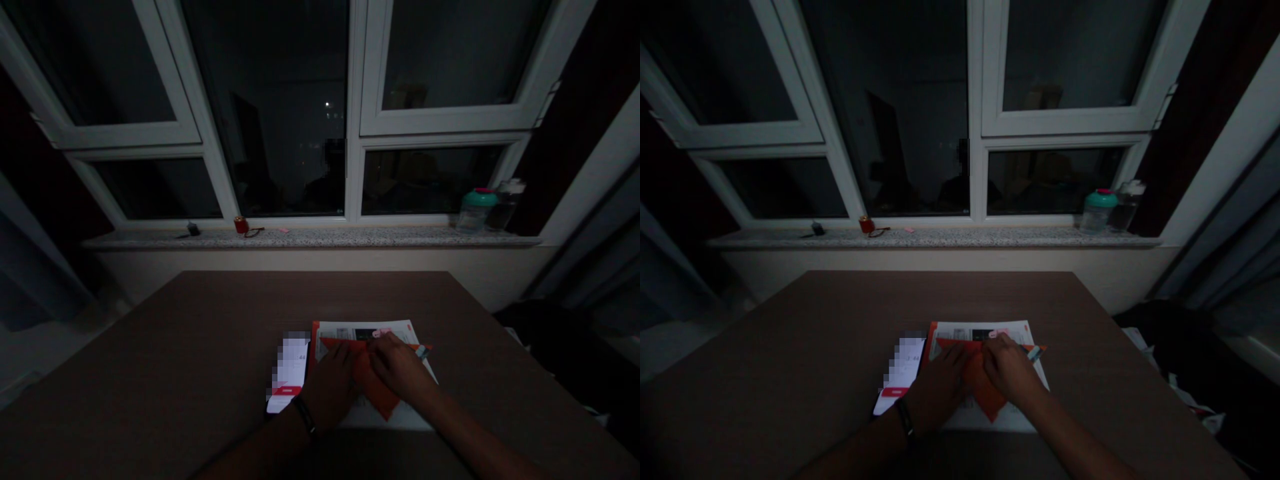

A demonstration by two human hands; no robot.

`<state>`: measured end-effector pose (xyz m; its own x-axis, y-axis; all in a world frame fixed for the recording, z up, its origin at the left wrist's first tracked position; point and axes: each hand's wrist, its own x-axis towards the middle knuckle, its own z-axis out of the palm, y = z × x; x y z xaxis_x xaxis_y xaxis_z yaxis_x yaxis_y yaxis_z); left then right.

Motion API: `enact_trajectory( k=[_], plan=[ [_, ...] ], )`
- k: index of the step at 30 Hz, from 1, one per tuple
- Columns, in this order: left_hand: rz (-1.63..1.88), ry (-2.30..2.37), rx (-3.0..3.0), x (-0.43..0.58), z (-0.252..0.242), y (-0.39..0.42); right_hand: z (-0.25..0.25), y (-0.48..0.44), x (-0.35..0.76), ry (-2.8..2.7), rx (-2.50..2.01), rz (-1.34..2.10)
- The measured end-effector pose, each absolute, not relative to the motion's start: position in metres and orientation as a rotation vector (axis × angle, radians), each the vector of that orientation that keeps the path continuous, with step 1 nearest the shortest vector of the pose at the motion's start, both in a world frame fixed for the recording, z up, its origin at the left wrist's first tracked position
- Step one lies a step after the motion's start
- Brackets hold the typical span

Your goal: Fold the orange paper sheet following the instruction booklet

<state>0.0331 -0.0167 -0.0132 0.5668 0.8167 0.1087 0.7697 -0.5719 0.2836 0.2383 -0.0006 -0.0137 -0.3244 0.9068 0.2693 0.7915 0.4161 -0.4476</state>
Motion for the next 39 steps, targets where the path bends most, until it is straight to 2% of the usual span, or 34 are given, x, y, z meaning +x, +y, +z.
enact_trajectory(
  k=[6,15,25,32,39],
  plan=[
    [0.35,1.31,2.573,0.034,-0.011,-0.019,-0.019,0.017,0.257,-2.16,-1.457,0.091],
    [0.377,1.288,2.601,0.032,-0.012,-0.019,-0.023,0.031,0.262,-2.122,-1.482,0.023],
    [0.401,1.283,2.612,0.033,-0.009,-0.021,-0.027,0.016,0.237,-2.186,-1.178,0.48],
    [0.366,1.289,2.59,0.034,-0.004,-0.023,-0.022,0.016,0.231,-2.156,-1.327,0.438],
    [0.362,1.292,2.586,0.032,-0.008,-0.021,-0.024,0.018,0.24,-2.108,-1.49,0.255]
  ],
)
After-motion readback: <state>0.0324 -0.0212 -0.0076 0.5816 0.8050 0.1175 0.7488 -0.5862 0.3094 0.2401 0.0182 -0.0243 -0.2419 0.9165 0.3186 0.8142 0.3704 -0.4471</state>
